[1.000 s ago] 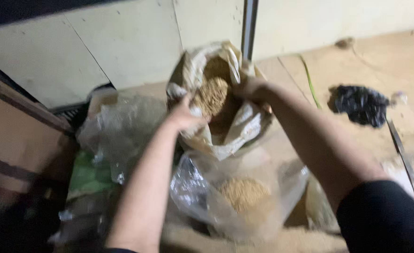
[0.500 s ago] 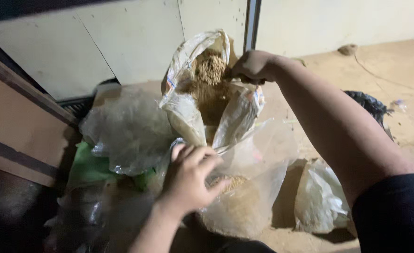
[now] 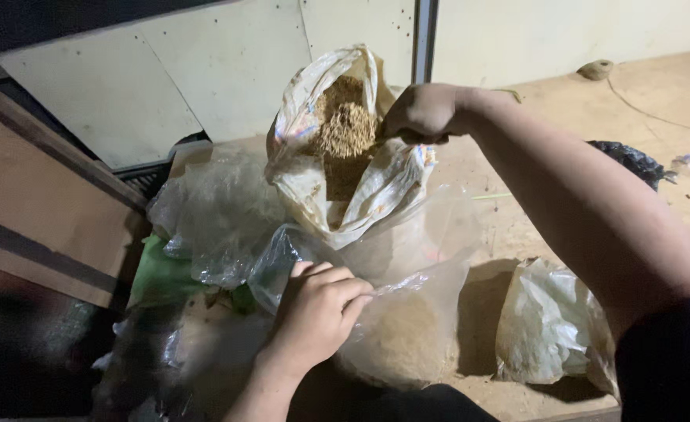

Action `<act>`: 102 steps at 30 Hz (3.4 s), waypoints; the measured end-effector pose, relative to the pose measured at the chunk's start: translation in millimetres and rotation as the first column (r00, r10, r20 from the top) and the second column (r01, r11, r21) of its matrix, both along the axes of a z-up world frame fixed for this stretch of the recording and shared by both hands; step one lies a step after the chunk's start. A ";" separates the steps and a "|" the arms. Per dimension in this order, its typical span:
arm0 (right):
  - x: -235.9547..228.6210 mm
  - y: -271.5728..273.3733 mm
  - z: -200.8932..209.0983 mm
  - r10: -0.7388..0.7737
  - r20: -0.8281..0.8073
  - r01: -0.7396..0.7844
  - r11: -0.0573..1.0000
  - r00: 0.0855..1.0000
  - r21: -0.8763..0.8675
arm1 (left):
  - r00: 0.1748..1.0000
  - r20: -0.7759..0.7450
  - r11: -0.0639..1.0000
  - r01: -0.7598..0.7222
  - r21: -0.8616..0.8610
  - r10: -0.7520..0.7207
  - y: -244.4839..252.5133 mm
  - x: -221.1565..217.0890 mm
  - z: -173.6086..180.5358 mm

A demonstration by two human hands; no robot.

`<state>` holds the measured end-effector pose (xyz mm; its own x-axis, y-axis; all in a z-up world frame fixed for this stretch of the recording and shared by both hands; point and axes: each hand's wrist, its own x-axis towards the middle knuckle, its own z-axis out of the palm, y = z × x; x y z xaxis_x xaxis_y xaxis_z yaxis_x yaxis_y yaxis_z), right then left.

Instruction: The person scoops grains from a large sack using a green scoop and pours them into a clear plastic bag. The person repeats this action multiple times to fill the bag.

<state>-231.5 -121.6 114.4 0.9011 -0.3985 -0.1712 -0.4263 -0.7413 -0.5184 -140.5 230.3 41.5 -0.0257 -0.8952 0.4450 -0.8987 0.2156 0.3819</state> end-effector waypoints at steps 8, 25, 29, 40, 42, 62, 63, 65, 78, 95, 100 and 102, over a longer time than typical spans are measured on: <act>-48.3 35.6 1.9 -0.038 -0.119 0.061 0.980 0.992 0.190 | 0.999 -0.042 1.000 0.022 -0.020 -0.023 4.3 -12.7 10.6; -111.5 158.7 21.4 -0.147 -0.283 -0.070 0.771 0.948 -0.633 | 0.986 -0.157 0.994 -0.033 0.106 0.049 14.2 -24.6 35.5; -94.1 135.4 28.1 -0.238 -0.015 0.180 0.772 0.971 -0.610 | 0.968 -0.163 0.973 -0.208 -0.101 0.190 -11.8 16.4 52.6; 28.3 112.1 12.0 -0.173 -0.091 0.101 0.850 0.981 -0.517 | 0.728 -0.155 0.631 -0.444 0.636 0.668 -155.4 200.3 -11.9; 38.5 110.3 0.6 -0.160 -0.139 0.061 0.841 0.977 -0.538 | 0.735 -0.278 0.746 -0.437 0.503 0.618 -159.1 211.3 -32.8; 18.4 107.5 18.5 -0.336 -0.518 -0.030 0.817 0.787 -0.576 | 0.765 -0.130 0.597 -0.370 0.712 0.630 -142.0 113.3 23.0; 20.0 102.0 13.5 -0.320 -0.520 -0.029 0.831 0.792 -0.555 | 0.737 -0.138 0.546 -0.348 0.762 0.662 -141.1 111.2 24.3; 26.7 82.9 3.7 -0.285 -0.461 0.012 0.860 0.840 -0.510 | 0.757 -0.121 0.554 -0.350 0.755 0.642 -143.1 111.2 27.7; 99.0 -0.9 -96.9 0.163 -0.446 -0.358 0.845 0.880 -0.397 | 0.863 -0.141 0.745 -0.323 0.584 0.484 -139.6 139.2 -17.4; 76.4 22.5 -99.8 -0.168 -0.025 0.160 0.967 0.986 -0.198 | 0.857 -0.202 0.749 -0.273 0.604 0.474 -136.3 154.5 -25.7; 55.6 9.4 -95.9 -0.124 0.173 0.146 0.982 0.977 -0.121 | 0.879 -0.328 0.852 -0.147 0.502 0.345 -122.0 168.0 -16.0; 51.0 10.5 -87.3 -0.155 0.189 0.179 0.976 0.970 -0.120 | 0.864 -0.299 0.838 -0.219 0.500 0.405 -111.9 161.5 -7.7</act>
